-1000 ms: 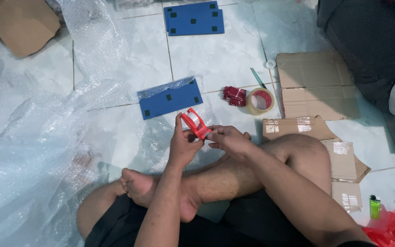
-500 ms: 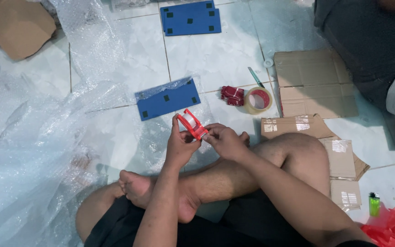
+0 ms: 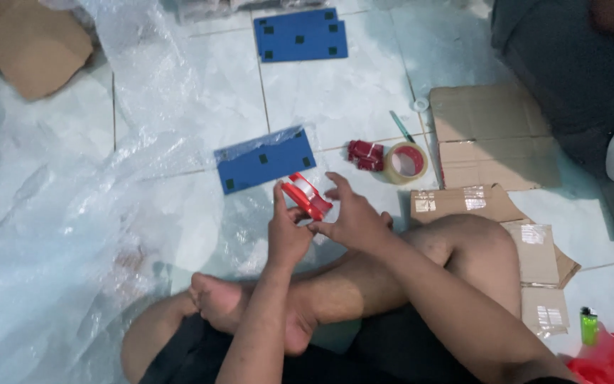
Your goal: Wrapping a blue rectangular object in bubble wrap and securing it with tape
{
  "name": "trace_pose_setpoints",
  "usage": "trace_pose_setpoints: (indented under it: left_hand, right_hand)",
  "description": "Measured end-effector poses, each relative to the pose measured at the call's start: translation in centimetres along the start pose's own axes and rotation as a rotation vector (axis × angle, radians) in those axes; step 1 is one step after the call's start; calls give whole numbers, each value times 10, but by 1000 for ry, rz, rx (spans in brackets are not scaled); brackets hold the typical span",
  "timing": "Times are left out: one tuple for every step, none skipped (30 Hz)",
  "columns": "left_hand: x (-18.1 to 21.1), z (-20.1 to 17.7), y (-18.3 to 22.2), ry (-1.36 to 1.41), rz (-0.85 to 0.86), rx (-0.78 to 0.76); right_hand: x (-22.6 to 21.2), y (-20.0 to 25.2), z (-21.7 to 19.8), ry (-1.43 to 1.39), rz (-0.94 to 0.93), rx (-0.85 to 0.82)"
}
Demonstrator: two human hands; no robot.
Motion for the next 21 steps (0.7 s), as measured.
trace_pose_setpoints:
  left_hand:
    - [12, -4, -1, -4, 12, -4]
    - [21, -7, 1, -50, 21, -43]
    - [29, -12, 2, -97, 30, -82]
    - [21, -13, -12, -94, 25, -77]
    - [12, -14, -27, -197, -9, -114]
    - [3, -14, -40, -301, -42, -153]
    - [-1, -23, -59, -299, -47, -151]
    - [-3, -34, -79, -457, -77, -97]
    - [-6, -45, -99, -616, -107, -42]
    - [-12, -52, -116, -619, -105, -42]
    - [-17, -60, -132, -784, -53, 30]
    - [-22, -67, -148, -944, -3, 105]
    - [-24, -69, -154, -943, -3, 106]
    - [-26, -69, -161, -1013, 30, 77]
    - [-28, -70, -167, -1083, 63, 47]
    - [-34, -67, -172, -1083, 63, 48]
    - [-39, -63, -176, -1076, 80, 13]
    - [-44, -57, -182, -1067, 100, -22]
    - [-50, -56, -178, -1063, 103, -22]
    - [-55, -52, -177, -1050, 101, -58]
    - [-59, -47, -175, -1038, 99, -95]
  right_hand:
    - [0, -4, -2, -2, -3, 13]
    - [0, -8, -1, 29, 30, 41]
    - [1, -12, 2, 61, 62, 69]
    - [4, -20, -4, 63, 60, 62]
    - [8, -28, -9, 94, 118, 122]
    - [13, -35, -15, 125, 178, 183]
    - [15, -40, -18, 126, 177, 177]
    - [17, -47, -23, 119, 260, 232]
    - [19, -53, -28, 111, 342, 287]
    - [30, -59, -27, 108, 342, 289]
    - [41, -64, -25, 134, 366, 325]
    - [51, -71, -24, 164, 389, 358]
    - [56, -74, -23, 164, 387, 358]
    - [62, -77, -22, 183, 414, 343]
    - [67, -81, -21, 202, 441, 328]
    - [75, -84, -19, 202, 440, 329]
    - [84, -88, -18, 285, 488, 307]
    - [92, -92, -18, 370, 536, 287]
    - [71, -86, -16, 373, 536, 291]
    - [49, -80, -15, 393, 435, 347]
    - [28, -74, -14, 414, 333, 402]
Point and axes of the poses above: each hand's wrist, its own y-axis away from the middle knuckle, its own z-axis out of the palm, x = y × z, the point moved 1 cm from there along -y, towards the middle knuckle, and after that the axes turned 15 degrees about -y, right-handed, at the moved point
